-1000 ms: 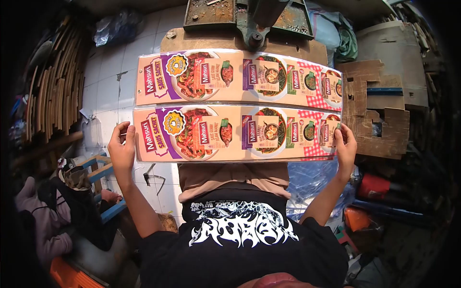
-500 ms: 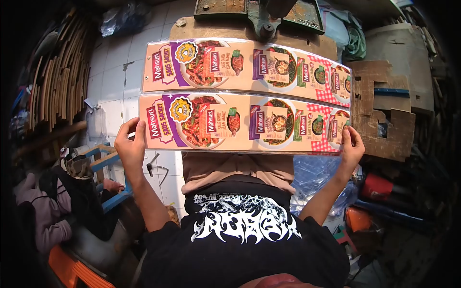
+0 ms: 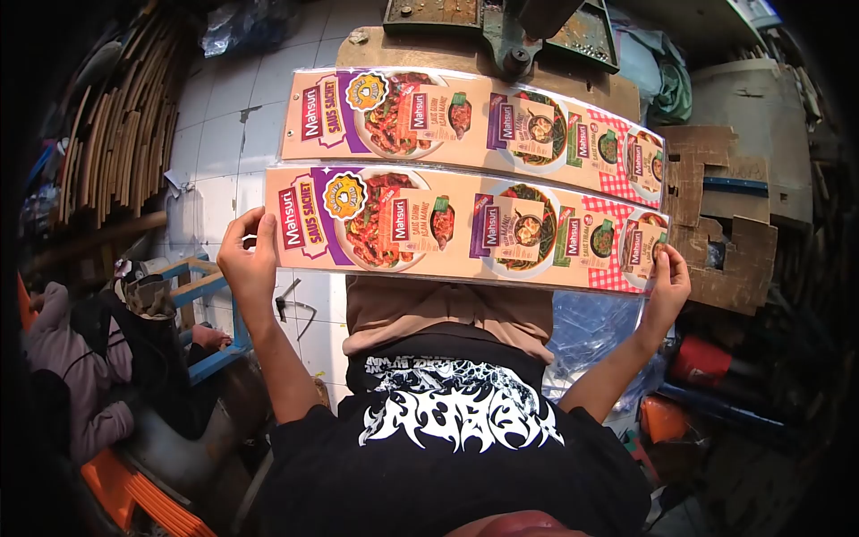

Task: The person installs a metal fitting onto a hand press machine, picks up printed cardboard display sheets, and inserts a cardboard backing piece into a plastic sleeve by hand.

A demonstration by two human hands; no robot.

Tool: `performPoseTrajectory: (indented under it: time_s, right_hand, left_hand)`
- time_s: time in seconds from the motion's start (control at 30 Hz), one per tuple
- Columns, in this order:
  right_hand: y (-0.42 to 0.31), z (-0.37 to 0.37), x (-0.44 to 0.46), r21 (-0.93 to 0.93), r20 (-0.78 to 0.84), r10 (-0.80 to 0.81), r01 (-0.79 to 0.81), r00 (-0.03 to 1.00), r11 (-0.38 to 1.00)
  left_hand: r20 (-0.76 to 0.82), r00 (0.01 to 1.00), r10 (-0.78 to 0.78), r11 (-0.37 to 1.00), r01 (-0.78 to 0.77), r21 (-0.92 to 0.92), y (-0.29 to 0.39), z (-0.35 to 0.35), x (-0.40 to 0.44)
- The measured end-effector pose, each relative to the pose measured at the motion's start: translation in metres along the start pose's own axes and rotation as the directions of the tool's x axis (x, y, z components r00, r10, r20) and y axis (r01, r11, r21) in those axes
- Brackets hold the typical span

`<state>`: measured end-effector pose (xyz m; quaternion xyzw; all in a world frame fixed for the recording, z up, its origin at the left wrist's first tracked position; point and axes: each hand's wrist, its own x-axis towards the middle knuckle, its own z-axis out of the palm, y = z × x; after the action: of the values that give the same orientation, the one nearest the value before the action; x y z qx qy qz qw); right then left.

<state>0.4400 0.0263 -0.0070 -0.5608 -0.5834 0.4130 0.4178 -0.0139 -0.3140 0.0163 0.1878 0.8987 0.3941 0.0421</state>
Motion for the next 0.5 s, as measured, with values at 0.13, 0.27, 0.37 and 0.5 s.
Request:
performPoseTrajectory:
  time_s: [0.13,0.27,0.37,0.5]
  right_hand:
    - [-0.015,-0.008,0.004,0.002,0.077,-0.041,0.041,0.996,0.999]
    - [-0.044,-0.01,0.004,0.118,0.02,-0.179,0.176,0.984,0.977]
    - [-0.046,-0.018,0.005,0.305,-0.069,-0.282,0.289,0.957,0.907]
    - [-0.023,-0.03,0.006,0.565,-0.141,-0.323,0.344,0.936,0.75]
  left_hand:
    - [-0.032,0.999,-0.005,0.993,0.001,-0.12,0.0,-0.01,0.003]
    - [-0.083,0.995,0.058,0.901,-0.088,-0.425,0.013,-0.023,0.007]
    - [-0.182,0.975,0.128,0.8,-0.211,-0.562,0.021,-0.03,0.004]
    - [-0.193,0.966,0.174,0.773,-0.255,-0.581,0.027,-0.021,-0.015]
